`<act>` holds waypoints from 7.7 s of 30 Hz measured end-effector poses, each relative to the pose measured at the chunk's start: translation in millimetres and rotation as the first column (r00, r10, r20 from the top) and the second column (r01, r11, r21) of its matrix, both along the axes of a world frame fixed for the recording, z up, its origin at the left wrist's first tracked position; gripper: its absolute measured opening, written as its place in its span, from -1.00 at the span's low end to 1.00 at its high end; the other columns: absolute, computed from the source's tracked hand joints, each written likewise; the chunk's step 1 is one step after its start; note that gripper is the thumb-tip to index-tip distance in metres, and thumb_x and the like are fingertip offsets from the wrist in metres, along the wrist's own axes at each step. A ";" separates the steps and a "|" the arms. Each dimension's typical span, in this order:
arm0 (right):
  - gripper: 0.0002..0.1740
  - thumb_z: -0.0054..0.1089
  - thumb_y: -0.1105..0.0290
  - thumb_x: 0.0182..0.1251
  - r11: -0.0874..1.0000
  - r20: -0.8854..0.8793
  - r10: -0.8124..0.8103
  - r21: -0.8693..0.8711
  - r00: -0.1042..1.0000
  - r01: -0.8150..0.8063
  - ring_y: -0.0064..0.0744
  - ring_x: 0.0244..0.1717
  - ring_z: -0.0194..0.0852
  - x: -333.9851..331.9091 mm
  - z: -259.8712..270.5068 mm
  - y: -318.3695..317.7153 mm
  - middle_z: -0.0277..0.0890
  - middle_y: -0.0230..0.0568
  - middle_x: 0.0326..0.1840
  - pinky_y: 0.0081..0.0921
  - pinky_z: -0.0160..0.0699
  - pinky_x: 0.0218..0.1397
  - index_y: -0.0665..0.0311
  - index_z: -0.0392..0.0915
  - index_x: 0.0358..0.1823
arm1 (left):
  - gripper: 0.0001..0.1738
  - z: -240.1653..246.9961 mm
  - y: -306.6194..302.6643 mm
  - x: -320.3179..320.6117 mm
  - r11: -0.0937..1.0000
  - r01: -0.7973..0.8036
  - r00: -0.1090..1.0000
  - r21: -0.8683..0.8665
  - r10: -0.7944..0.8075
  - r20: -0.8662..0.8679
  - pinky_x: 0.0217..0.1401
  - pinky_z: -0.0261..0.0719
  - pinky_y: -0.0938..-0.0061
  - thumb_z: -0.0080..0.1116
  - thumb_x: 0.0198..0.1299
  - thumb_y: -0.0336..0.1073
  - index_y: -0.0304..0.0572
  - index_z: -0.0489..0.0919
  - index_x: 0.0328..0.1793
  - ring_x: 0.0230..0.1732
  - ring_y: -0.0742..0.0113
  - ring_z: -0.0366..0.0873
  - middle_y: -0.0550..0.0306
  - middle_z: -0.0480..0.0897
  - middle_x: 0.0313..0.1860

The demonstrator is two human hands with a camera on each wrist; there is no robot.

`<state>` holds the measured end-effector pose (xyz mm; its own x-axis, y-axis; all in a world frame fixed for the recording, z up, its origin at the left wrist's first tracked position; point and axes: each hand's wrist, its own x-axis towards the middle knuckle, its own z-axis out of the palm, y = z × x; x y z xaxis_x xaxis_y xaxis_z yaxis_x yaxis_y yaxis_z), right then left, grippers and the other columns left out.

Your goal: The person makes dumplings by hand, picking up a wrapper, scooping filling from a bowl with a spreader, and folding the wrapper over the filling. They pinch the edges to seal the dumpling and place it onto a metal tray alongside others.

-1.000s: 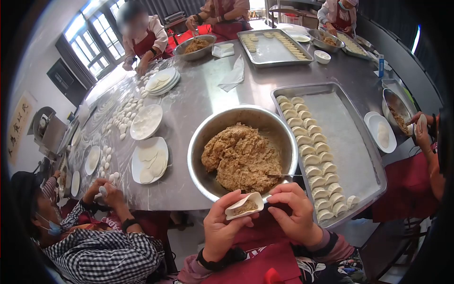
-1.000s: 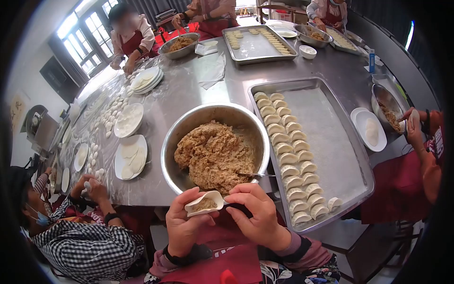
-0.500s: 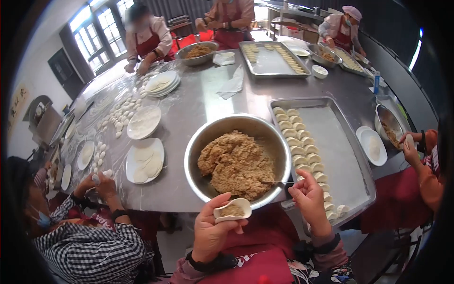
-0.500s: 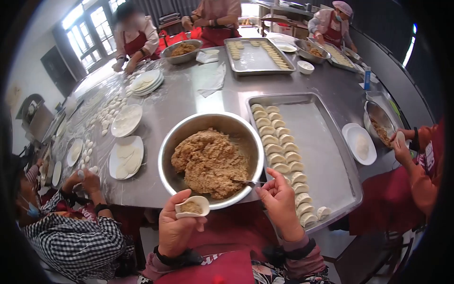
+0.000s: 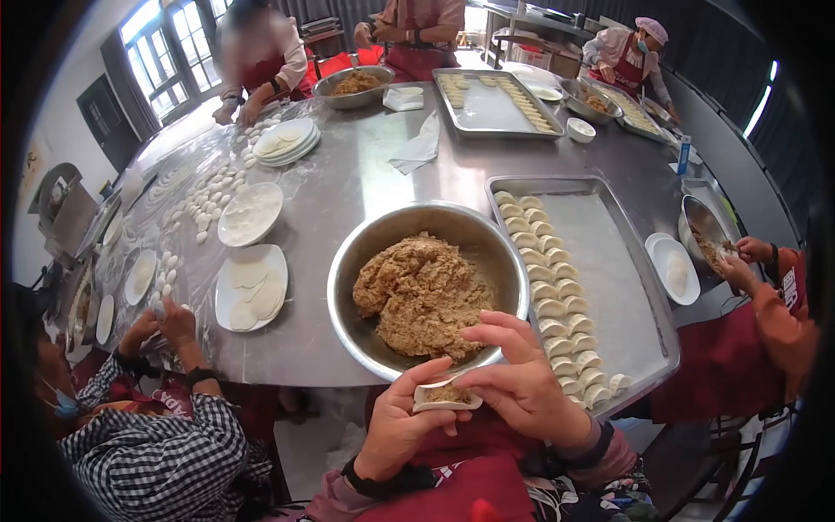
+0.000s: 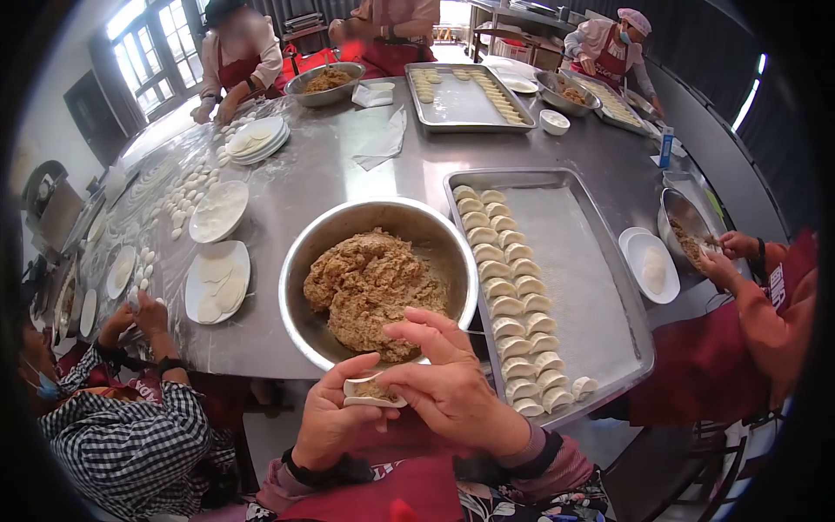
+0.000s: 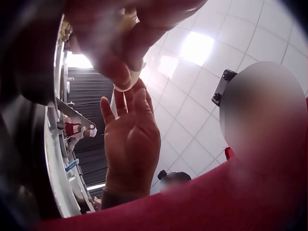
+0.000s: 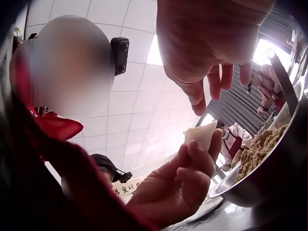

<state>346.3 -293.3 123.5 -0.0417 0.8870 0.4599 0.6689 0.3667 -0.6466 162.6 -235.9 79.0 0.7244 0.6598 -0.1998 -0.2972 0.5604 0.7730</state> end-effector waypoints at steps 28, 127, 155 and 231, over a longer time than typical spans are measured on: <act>-0.67 0.31 0.56 -0.07 0.811 0.107 -0.578 0.192 0.809 0.553 -0.08 -0.12 0.44 50.3 -10.4 -30.5 0.50 -0.13 -0.20 -0.26 0.42 -0.04 0.23 0.60 -0.17 | -0.42 0.3 10.3 -9.8 0.945 -0.235 0.969 0.225 0.245 -0.015 -0.27 0.65 0.51 0.10 0.02 -0.73 -0.41 0.34 0.24 -0.16 0.16 0.66 -0.15 0.61 -0.06; -0.70 0.40 0.50 0.02 0.991 -0.243 -0.136 -0.026 0.960 0.134 -0.38 -0.57 0.46 -15.1 -22.5 -13.2 0.54 -0.18 -0.38 -0.52 0.42 -0.51 0.35 0.59 -0.18 | -0.63 0.7 6.9 1.0 0.938 -0.307 0.945 0.161 0.281 0.166 -0.44 0.58 0.51 0.21 0.18 -0.39 -0.37 0.44 0.08 -0.34 0.30 0.61 -0.20 0.61 -0.05; -0.80 0.40 0.51 -0.02 0.959 -0.246 -0.172 0.181 0.954 0.219 -0.30 -0.55 0.46 -34.5 -52.3 7.5 0.52 -0.23 -0.43 -0.48 0.46 -0.44 0.30 0.59 -0.33 | -0.67 -14.2 -3.4 10.3 0.920 -0.352 0.934 0.175 0.332 0.133 -0.22 0.59 0.59 0.09 0.19 -0.63 -0.39 0.47 0.10 -0.24 0.37 0.60 -0.15 0.59 0.03; -0.84 0.36 0.62 0.05 0.981 -0.503 -0.057 0.134 0.863 0.143 -0.50 -0.39 0.52 -30.1 -62.9 7.0 0.49 -0.20 -0.27 -0.61 0.51 -0.39 0.34 0.59 -0.31 | -0.52 -16.3 -1.7 4.3 0.938 -0.212 0.976 0.273 0.218 0.006 -0.11 0.53 0.64 -0.02 0.29 -0.58 -0.32 0.30 0.35 0.02 0.43 0.53 -0.12 0.50 0.20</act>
<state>316.1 -286.3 60.5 0.3138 0.7858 0.5329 0.3156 0.4430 -0.8391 166.9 -237.5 62.7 0.5565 0.8308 -0.0073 -0.3671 0.2538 0.8949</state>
